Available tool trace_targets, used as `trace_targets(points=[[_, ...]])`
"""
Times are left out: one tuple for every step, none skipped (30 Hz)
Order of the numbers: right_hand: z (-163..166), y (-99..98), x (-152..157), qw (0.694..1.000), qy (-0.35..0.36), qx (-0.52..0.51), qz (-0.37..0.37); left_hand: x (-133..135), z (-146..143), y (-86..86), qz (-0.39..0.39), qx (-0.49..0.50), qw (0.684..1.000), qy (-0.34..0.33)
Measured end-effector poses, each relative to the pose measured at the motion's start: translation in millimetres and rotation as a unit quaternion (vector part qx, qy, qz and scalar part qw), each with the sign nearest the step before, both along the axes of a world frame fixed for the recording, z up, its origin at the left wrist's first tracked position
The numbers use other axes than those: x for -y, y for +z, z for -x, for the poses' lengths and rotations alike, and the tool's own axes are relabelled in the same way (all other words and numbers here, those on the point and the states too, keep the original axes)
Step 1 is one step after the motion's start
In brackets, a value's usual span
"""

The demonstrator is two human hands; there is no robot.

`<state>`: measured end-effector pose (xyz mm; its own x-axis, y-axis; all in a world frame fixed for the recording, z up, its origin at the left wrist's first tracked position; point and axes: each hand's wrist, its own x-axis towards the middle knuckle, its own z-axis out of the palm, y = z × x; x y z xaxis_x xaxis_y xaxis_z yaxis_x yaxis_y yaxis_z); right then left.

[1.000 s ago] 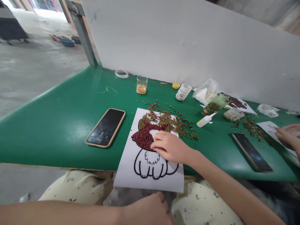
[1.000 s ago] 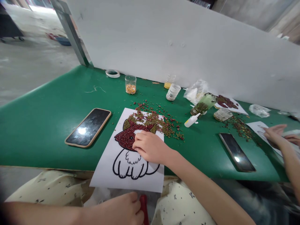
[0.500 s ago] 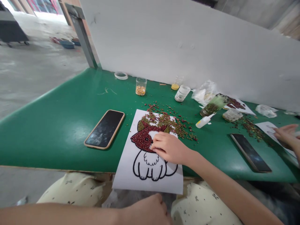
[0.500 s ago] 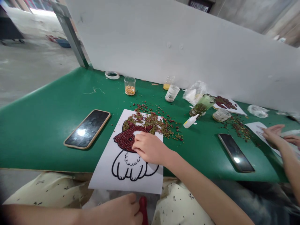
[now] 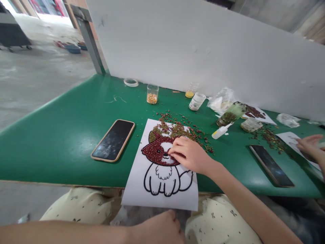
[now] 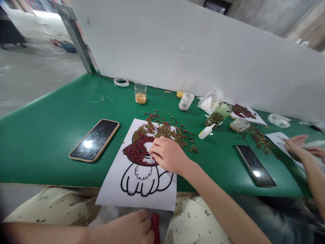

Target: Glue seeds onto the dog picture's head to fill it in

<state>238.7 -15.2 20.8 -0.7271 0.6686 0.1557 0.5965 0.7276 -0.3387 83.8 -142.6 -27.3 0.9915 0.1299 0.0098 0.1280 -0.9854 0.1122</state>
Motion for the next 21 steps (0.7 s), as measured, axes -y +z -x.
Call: trace_targets(points=[[-0.7,0.3,0.1,1.0,-0.001,0.001,0.002,-0.1,-0.2,-0.7,-0.003,-0.001,1.0,0.0],[-0.7,-0.1,0.4,1.0,0.004,0.004,0.005,-0.3,-0.4,-1.2,-0.004,-0.002,1.0,-0.006],[-0.1,-0.9,0.8,1.0,0.015,0.01,0.008,-0.5,-0.5,-1.6,-0.003,-0.001,1.0,-0.01],[1.0,-2.2,1.4,0.999,0.026,0.015,0.009,-0.7,-0.5,-1.8,-0.003,0.001,1.0,-0.011],[2.4,-3.7,1.9,0.999,0.037,0.021,0.01,-0.9,-0.5,-1.9,-0.004,0.004,1.0,-0.01],[3.9,-5.2,2.3,0.999,0.045,0.026,0.011,-1.0,-0.5,-1.8,-0.007,0.006,1.0,-0.005],[5.2,-6.5,2.5,0.998,0.051,0.031,0.012,-1.0,-0.4,-1.5,-0.009,0.008,1.0,-0.001],[6.2,-7.6,2.6,0.998,0.054,0.035,0.014,-0.9,-0.3,-1.1,-0.011,0.007,1.0,0.002],[6.9,-8.3,2.5,0.998,0.057,0.038,0.015,-0.8,-0.3,-0.6,-0.012,0.005,1.0,0.003],[7.2,-8.7,2.3,0.997,0.059,0.041,0.017,-0.6,-0.2,-0.2,-0.011,0.004,1.0,0.0],[7.3,-8.8,2.2,0.997,0.061,0.042,0.019,-0.5,-0.1,0.2,-0.011,0.003,1.0,-0.002],[7.3,-8.9,2.1,0.997,0.061,0.042,0.02,-0.3,0.0,0.2,-0.011,0.003,1.0,-0.004],[7.2,-8.8,2.1,0.997,0.061,0.042,0.021,-0.1,0.0,-0.3,-0.012,0.006,1.0,-0.005],[7.2,-8.8,2.2,0.997,0.06,0.041,0.021,0.1,0.0,-1.4,-0.014,0.008,1.0,-0.004],[7.3,-8.9,2.5,0.997,0.06,0.04,0.021,0.4,-0.1,-2.9,-0.015,0.013,1.0,-0.002],[7.6,-8.9,2.8,0.997,0.06,0.039,0.022,0.7,-0.1,-4.8,-0.017,0.018,1.0,0.0],[7.8,-8.8,3.0,0.997,0.061,0.039,0.023,1.0,-0.2,-6.6,-0.017,0.023,1.0,0.004],[7.9,-8.5,3.0,0.997,0.062,0.038,0.023,1.0,-0.1,-7.7,-0.017,0.028,0.999,0.008],[7.5,-7.9,2.5,0.997,0.06,0.037,0.023,0.7,0.1,-7.7,-0.015,0.03,0.999,0.013],[6.5,-6.9,1.6,0.998,0.051,0.034,0.019,-0.2,0.3,-6.0,-0.011,0.031,0.999,0.016],[4.4,-5.5,-0.1,0.999,0.035,0.028,0.014,-1.7,0.6,-2.5,-0.005,0.03,0.999,0.017]])
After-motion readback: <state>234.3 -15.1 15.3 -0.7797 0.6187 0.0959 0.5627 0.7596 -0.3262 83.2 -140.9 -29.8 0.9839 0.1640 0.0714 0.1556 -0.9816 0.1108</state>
